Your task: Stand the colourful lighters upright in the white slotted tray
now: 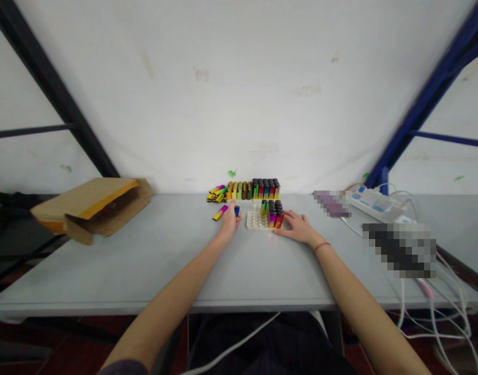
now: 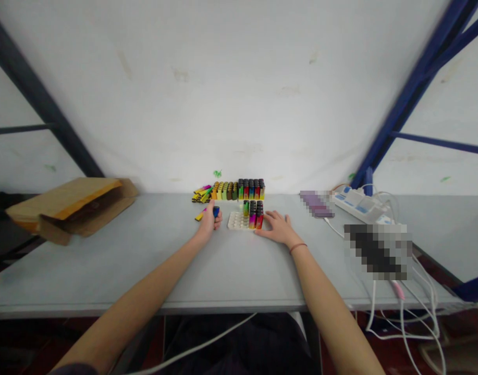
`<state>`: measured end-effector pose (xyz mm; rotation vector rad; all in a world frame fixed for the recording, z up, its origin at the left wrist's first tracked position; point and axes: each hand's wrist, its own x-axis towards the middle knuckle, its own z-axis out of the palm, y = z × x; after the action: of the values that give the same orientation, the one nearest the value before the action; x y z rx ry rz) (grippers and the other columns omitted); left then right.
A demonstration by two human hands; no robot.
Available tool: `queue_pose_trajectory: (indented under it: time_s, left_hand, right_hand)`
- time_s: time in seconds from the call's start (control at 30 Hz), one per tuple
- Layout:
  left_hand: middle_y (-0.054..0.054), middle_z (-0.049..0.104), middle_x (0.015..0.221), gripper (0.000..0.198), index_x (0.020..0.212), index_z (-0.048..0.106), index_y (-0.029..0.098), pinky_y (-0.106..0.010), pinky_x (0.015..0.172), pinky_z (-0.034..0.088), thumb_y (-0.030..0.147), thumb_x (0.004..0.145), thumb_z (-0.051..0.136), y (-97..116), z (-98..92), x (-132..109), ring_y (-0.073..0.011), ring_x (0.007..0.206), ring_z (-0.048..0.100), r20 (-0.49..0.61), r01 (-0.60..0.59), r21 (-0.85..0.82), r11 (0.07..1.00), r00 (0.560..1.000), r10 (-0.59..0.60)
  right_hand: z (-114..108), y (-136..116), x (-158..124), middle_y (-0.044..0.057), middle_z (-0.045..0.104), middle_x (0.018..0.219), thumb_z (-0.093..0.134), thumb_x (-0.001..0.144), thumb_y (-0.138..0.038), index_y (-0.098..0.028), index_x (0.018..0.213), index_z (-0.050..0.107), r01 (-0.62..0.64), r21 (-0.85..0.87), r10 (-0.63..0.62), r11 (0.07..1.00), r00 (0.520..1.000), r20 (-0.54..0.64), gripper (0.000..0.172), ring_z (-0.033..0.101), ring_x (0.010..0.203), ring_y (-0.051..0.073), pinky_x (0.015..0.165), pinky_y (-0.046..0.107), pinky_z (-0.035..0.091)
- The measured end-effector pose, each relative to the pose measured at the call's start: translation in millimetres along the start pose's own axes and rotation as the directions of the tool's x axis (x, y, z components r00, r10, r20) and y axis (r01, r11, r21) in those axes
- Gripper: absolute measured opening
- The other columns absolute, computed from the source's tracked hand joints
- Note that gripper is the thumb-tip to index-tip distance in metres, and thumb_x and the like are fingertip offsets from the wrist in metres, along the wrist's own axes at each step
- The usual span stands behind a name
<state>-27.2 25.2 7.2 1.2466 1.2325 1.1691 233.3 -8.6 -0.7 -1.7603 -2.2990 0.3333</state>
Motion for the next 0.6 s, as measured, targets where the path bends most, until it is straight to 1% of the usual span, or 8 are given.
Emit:
queue_pose_trajectory:
  time_s: [0.07, 0.1, 0.2, 0.33, 0.47, 0.6]
  left_hand:
    - [0.007, 0.027, 0.047, 0.053, 0.06, 0.035, 0.024, -0.02, 0.039, 0.021, 0.064, 0.095, 0.03, 3.7, 0.2, -4.6, -0.0078, 0.038, 0.024, -0.029, 0.086, -0.087, 0.992, 0.996, -0.089]
    - [0.007, 0.027, 0.047, 0.051, 0.059, 0.034, 0.024, -0.02, 0.039, 0.019, 0.06, 0.095, 0.031, 5.5, 0.9, -6.6, -0.0076, 0.038, 0.023, -0.049, 0.106, -0.114, 0.988, 0.992, -0.112]
    - [0.006, 0.028, 0.045, 0.045, 0.056, 0.033, 0.023, -0.02, 0.04, 0.018, 0.047, 0.095, 0.032, 9.3, 3.6, -10.6, -0.0072, 0.037, 0.022, -0.105, 0.109, -0.162, 0.981, 0.986, -0.127]
    - [0.006, 0.029, 0.043, 0.041, 0.055, 0.034, 0.023, -0.02, 0.04, 0.018, 0.038, 0.093, 0.032, 10.7, 4.7, -12.0, -0.0072, 0.035, 0.021, -0.152, 0.12, -0.22, 0.968, 0.976, -0.156]
    - [0.006, 0.03, 0.043, 0.039, 0.057, 0.035, 0.023, -0.02, 0.039, 0.017, 0.035, 0.093, 0.03, 12.4, 4.0, -13.9, -0.0076, 0.035, 0.022, -0.171, 0.121, -0.242, 0.963, 0.971, -0.165]
    - [0.007, 0.029, 0.043, 0.043, 0.057, 0.035, 0.023, -0.02, 0.039, 0.017, 0.043, 0.095, 0.03, 15.1, 5.2, -16.9, -0.008, 0.036, 0.022, -0.184, 0.104, -0.245, 0.964, 0.971, -0.151]
  right_hand:
    - [0.1, 0.8, 0.2, 0.014, 0.041, 0.162, 0.058, 0.089, -0.07, -0.027, 0.15, 0.052, 0.0, 0.001, 0.0, 1.0, 1.0, 0.0, 0.075, 0.032, 0.151, 0.04, 0.12, 0.072, 0.016]
    - [0.5, 1.4, 0.6, 0.014, 0.042, 0.162, 0.058, 0.089, -0.07, -0.027, 0.149, 0.052, 0.002, 0.002, -0.002, 1.0, 1.0, 0.001, 0.074, 0.032, 0.151, 0.04, 0.12, 0.072, 0.017]
    - [2.0, 3.9, 1.7, 0.014, 0.042, 0.161, 0.059, 0.089, -0.069, -0.027, 0.149, 0.052, 0.012, 0.008, -0.012, 1.0, 1.0, -0.003, 0.074, 0.033, 0.15, 0.04, 0.119, 0.073, 0.017]
    - [3.1, 5.7, 2.2, 0.014, 0.042, 0.161, 0.059, 0.089, -0.069, -0.027, 0.15, 0.052, 0.017, 0.014, -0.017, 1.0, 1.0, -0.009, 0.074, 0.033, 0.15, 0.041, 0.119, 0.073, 0.017]
    - [2.7, 4.8, 1.7, 0.014, 0.043, 0.161, 0.058, 0.09, -0.068, -0.026, 0.149, 0.052, 0.015, 0.01, -0.015, 1.0, 1.0, -0.005, 0.073, 0.032, 0.15, 0.041, 0.119, 0.073, 0.017]
    - [1.9, 3.9, 1.7, 0.013, 0.042, 0.162, 0.059, 0.089, -0.069, -0.027, 0.15, 0.052, 0.004, 0.001, -0.004, 1.0, 1.0, 0.003, 0.073, 0.032, 0.151, 0.041, 0.119, 0.072, 0.019]
